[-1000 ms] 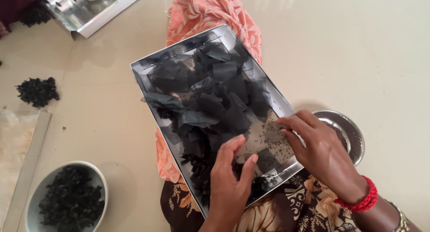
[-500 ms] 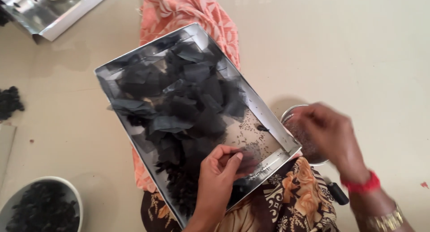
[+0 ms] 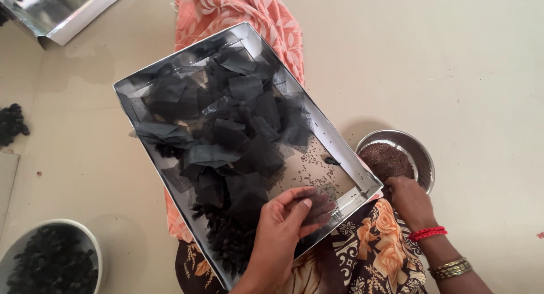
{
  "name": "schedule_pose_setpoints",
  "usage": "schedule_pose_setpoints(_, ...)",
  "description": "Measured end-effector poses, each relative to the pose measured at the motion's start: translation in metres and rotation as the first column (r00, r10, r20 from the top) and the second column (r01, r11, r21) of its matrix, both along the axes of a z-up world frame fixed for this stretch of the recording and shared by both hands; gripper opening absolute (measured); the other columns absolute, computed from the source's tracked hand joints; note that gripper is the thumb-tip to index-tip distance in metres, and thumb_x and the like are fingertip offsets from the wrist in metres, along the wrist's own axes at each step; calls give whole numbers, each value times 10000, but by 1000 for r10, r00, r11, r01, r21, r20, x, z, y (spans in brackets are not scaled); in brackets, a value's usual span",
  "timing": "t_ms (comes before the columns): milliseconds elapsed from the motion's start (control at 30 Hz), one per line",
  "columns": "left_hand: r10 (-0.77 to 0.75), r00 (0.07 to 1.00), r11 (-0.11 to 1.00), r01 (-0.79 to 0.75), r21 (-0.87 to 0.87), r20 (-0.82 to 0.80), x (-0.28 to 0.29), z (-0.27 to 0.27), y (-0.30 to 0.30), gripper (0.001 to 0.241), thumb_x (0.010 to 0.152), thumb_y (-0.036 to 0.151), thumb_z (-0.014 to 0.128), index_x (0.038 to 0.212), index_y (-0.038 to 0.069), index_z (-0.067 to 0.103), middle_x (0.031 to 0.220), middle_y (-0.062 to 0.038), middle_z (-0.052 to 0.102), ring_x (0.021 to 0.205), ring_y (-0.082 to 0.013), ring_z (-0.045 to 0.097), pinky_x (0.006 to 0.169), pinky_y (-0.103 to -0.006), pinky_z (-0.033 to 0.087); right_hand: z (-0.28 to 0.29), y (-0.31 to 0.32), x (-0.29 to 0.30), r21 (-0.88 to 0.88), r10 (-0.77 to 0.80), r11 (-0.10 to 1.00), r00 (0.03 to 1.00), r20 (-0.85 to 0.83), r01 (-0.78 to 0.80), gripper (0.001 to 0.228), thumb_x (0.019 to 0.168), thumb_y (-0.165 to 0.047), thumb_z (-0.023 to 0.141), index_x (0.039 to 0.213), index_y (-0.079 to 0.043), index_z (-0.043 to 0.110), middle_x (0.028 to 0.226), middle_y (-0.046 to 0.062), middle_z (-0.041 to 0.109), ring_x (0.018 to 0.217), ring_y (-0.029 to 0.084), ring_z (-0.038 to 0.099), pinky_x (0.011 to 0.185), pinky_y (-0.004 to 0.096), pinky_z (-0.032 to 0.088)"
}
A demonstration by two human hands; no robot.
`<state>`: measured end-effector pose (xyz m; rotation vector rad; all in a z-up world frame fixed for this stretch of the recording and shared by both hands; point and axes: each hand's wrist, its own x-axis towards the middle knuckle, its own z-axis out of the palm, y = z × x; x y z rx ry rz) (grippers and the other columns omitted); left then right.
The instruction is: The person picks up a piece of black paper from a metal tray and places a small amount of dark material into it from a bowl, then rolls the paper and secures it by hand.
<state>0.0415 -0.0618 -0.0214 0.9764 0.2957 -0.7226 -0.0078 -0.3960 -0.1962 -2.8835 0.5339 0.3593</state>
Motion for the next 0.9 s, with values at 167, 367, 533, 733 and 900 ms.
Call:
schedule_pose_setpoints(167, -12, 1000, 1000, 12, -1, -4, -2, 1, 1, 304, 999, 96, 535, 1246, -48, 640, 1131, -141, 765, 978, -197, 757, 850, -314, 622, 22, -8, 6, 173, -123, 978, 991, 51, 113, 214, 929, -116, 684, 1109, -104, 799, 1005, 141, 788, 886, 294, 759, 843, 402, 593)
schedule_pose_setpoints(367, -60, 998, 997, 60, 41, -9, -2, 3, 0, 312, 993, 96, 530, 1260, -23, 639, 1131, -113, 765, 1008, -168, 756, 847, -283, 613, 26, -33, 2, 715, -450, 575, 884, -130, 398, 271, 888, -21, 706, 1149, 28, 755, 959, 170, 813, 842, 199, 774, 791, 316, 608)
schedule_pose_setpoints(533, -65, 998, 997, 65, 32, -6, -2, 4, -1, 310, 988, 82, 537, 1261, -22, 640, 1125, -105, 759, 1023, -147, 751, 856, -266, 617, 14, -55, -3, 834, -514, 387, 842, -160, 394, 256, 890, 49, 676, 1129, 122, 734, 995, 214, 780, 861, 231, 756, 815, 311, 611)
schedule_pose_setpoints(733, -76, 997, 996, 76, 37, -6, -4, 0, 1, 290, 996, 78, 545, 1252, -10, 649, 1125, -76, 764, 1013, -125, 739, 815, -235, 585, 77, -41, 10, 874, -502, 388, 862, -65, 292, 269, 893, 0, 699, 1140, 105, 722, 1013, 199, 775, 896, 248, 740, 849, 351, 601)
schedule_pose_setpoints(900, -110, 994, 993, 110, 34, 19, -4, -4, -1, 272, 1008, 90, 521, 1225, -11, 650, 1140, -54, 760, 1019, -109, 738, 807, -225, 579, 209, 31, 29, 850, -504, 460, 864, 12, 257, 188, 956, -21, 642, 1094, 47, 750, 1003, 172, 782, 905, 230, 739, 866, 362, 613)
